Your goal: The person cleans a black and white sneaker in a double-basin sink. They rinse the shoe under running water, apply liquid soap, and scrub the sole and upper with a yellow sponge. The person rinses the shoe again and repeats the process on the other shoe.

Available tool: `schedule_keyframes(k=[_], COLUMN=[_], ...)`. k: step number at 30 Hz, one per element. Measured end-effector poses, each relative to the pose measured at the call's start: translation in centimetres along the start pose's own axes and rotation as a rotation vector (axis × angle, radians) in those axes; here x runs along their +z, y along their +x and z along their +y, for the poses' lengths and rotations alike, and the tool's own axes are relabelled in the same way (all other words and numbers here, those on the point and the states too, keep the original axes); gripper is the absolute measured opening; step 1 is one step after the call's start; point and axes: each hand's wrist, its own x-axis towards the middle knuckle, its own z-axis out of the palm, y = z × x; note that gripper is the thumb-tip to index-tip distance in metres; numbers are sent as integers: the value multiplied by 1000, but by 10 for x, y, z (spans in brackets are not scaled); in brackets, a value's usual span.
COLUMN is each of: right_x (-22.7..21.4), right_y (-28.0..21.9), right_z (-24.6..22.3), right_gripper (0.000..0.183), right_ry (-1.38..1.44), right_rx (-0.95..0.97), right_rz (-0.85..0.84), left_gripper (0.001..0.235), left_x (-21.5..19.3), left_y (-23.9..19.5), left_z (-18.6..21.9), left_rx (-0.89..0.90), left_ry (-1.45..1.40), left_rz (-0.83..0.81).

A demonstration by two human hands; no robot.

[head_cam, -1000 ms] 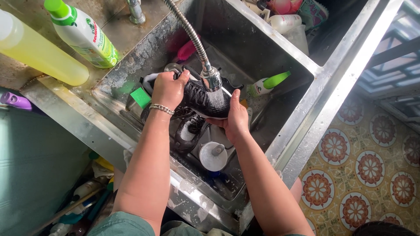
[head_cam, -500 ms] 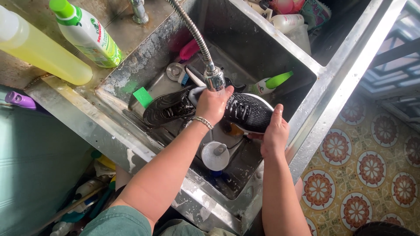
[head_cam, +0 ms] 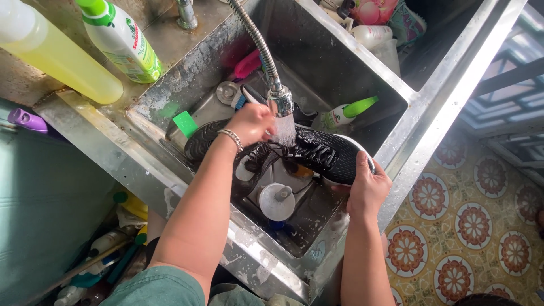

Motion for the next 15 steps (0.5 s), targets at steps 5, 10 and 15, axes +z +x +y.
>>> schedule_keyframes(k=[5, 10, 15], right_x=[-12, -15, -12], right_y=[21, 33, 37], right_z=[24, 28, 24], right_gripper=[45, 50, 48], right_ry=[178, 269, 325], right_rx=[117, 198, 193], right_rz=[-40, -53, -26], left_gripper=[51, 69, 35], left_x=[-23, -1, 17], left_y=[-2, 24, 38], left_z=[-10, -34, -42], left_rx=[-50, -36, 259], left_ry=[122, 147, 326], left_rz=[208, -40, 171])
